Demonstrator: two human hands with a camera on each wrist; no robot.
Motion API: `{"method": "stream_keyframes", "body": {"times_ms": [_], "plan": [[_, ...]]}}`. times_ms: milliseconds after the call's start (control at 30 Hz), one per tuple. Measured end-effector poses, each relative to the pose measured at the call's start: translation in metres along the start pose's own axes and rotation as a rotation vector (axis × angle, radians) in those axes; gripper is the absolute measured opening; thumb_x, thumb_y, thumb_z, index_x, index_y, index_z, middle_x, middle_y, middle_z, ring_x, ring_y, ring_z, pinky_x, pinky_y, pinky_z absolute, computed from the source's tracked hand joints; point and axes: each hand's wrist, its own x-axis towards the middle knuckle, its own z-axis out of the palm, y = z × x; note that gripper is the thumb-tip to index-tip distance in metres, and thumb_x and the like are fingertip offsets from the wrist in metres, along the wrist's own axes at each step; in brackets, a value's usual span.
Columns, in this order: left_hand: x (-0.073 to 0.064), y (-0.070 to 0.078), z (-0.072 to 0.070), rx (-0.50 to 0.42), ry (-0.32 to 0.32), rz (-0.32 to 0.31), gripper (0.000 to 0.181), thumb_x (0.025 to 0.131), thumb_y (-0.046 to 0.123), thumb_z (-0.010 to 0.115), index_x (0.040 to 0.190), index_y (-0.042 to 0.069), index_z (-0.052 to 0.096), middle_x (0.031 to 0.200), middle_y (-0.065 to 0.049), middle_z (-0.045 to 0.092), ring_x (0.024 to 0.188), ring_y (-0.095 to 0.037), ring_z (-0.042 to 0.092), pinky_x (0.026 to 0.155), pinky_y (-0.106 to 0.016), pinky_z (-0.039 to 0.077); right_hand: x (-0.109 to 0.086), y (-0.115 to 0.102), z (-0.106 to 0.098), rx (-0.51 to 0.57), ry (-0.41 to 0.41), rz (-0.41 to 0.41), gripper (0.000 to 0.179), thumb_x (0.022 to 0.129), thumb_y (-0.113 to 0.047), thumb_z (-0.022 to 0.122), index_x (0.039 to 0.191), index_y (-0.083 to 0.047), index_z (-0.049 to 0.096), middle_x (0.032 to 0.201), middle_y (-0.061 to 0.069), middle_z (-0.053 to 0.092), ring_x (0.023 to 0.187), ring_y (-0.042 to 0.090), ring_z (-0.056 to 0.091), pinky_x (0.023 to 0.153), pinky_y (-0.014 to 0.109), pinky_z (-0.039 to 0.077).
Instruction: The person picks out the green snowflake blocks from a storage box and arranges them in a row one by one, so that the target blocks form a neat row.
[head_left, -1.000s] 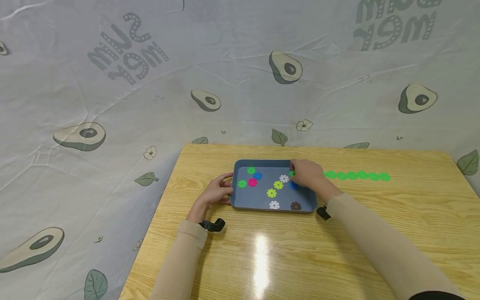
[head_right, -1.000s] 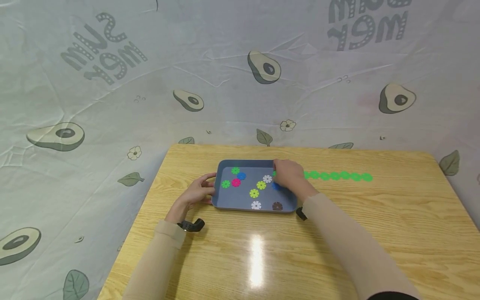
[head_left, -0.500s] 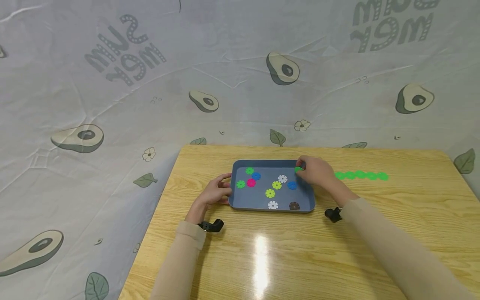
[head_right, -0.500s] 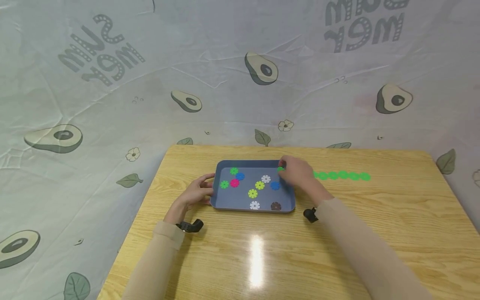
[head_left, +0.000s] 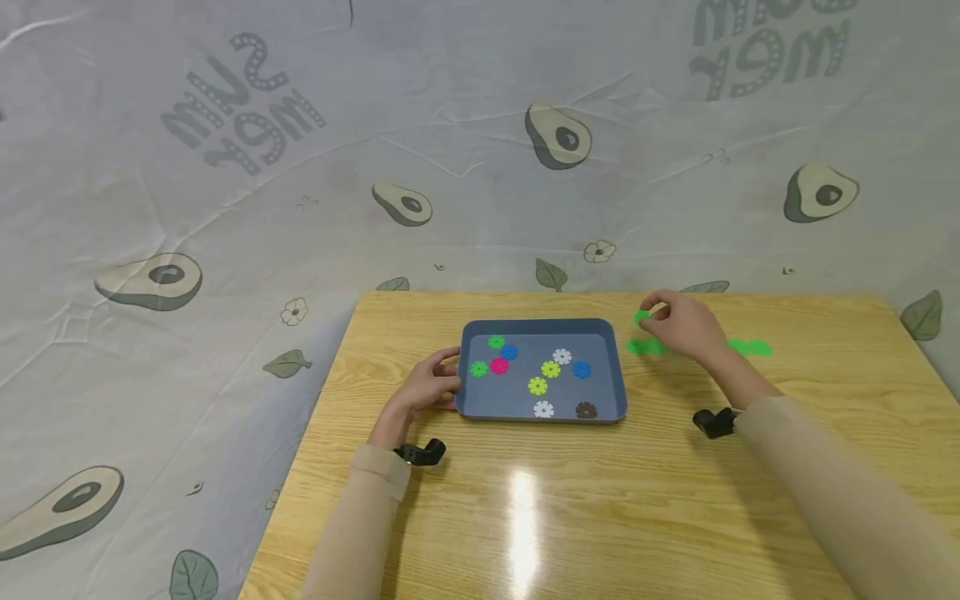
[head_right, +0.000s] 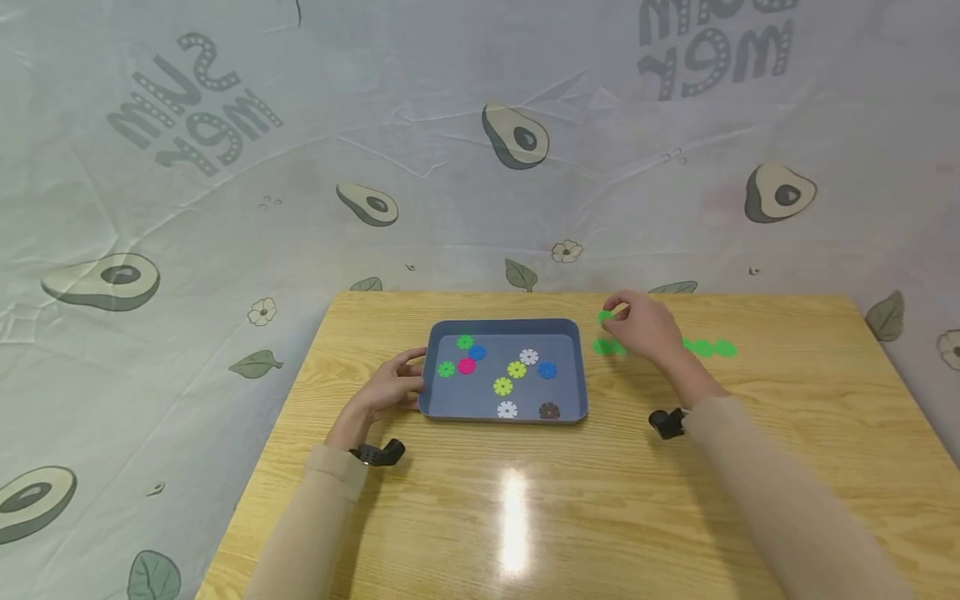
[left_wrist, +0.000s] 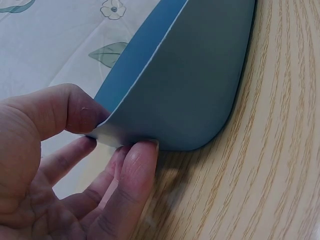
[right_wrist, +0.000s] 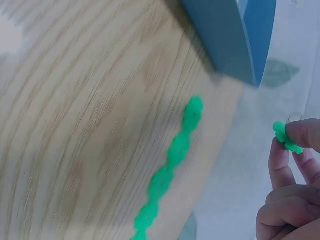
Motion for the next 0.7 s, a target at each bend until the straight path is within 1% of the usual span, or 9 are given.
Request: {"method": "stream_keyframes", "body": {"times_ms": [167,267,333,533,700], "plan": [[0.001,-0.002,-0.001,0.007,0.005,-0.001,0.072,0.092,0.001,0.066,0.158,0.020,0.045,0.127,-0.020,0.059,0.093,-0.025,0.067,0.068,-0.038,0.063,-0.010,0.026,-0.017,-0.010,0.053,0.033,0.041,0.105,-0.033,0.060,0.132,-0.003,0.060,0.116,0.030,0.066,0.081,0.035,0.066,0.059,0.040,0.049],[0.001,-0.003,-0.002,0.012,0.003,-0.006,0.072,0.091,0.002,0.066,0.158,0.021,0.046,0.127,-0.020,0.059,0.092,-0.024,0.067,0.068,-0.037,0.063,-0.018,0.044,-0.025,-0.013,0.088,0.054,0.042,0.105,-0.033,0.060,0.134,-0.001,0.060,0.117,0.032,0.065,0.083,0.039,0.066,0.057,0.039,0.048],[0.001,-0.003,-0.002,0.009,0.002,-0.009,0.073,0.091,0.001,0.066,0.158,0.021,0.046,0.127,-0.021,0.058,0.091,-0.024,0.067,0.068,-0.037,0.063,-0.022,0.057,-0.031,-0.021,0.103,0.072,0.044,0.106,-0.034,0.059,0.134,0.000,0.059,0.118,0.033,0.064,0.088,0.042,0.066,0.059,0.041,0.050],[-0.001,-0.001,-0.002,0.008,0.003,-0.012,0.074,0.091,0.000,0.066,0.158,0.020,0.044,0.125,-0.022,0.058,0.085,-0.024,0.067,0.067,-0.037,0.063,-0.033,0.094,-0.048,-0.049,0.132,0.119,0.049,0.107,-0.037,0.055,0.137,0.002,0.057,0.122,0.036,0.061,0.099,0.051,0.061,0.069,0.055,0.051],[-0.001,0.000,-0.001,0.013,0.000,-0.010,0.073,0.091,0.000,0.066,0.158,0.020,0.044,0.124,-0.021,0.058,0.085,-0.023,0.067,0.067,-0.037,0.063,-0.042,0.120,-0.059,-0.074,0.163,0.168,0.052,0.107,-0.039,0.052,0.137,0.003,0.056,0.125,0.037,0.059,0.103,0.054,0.058,0.072,0.058,0.049]]}}
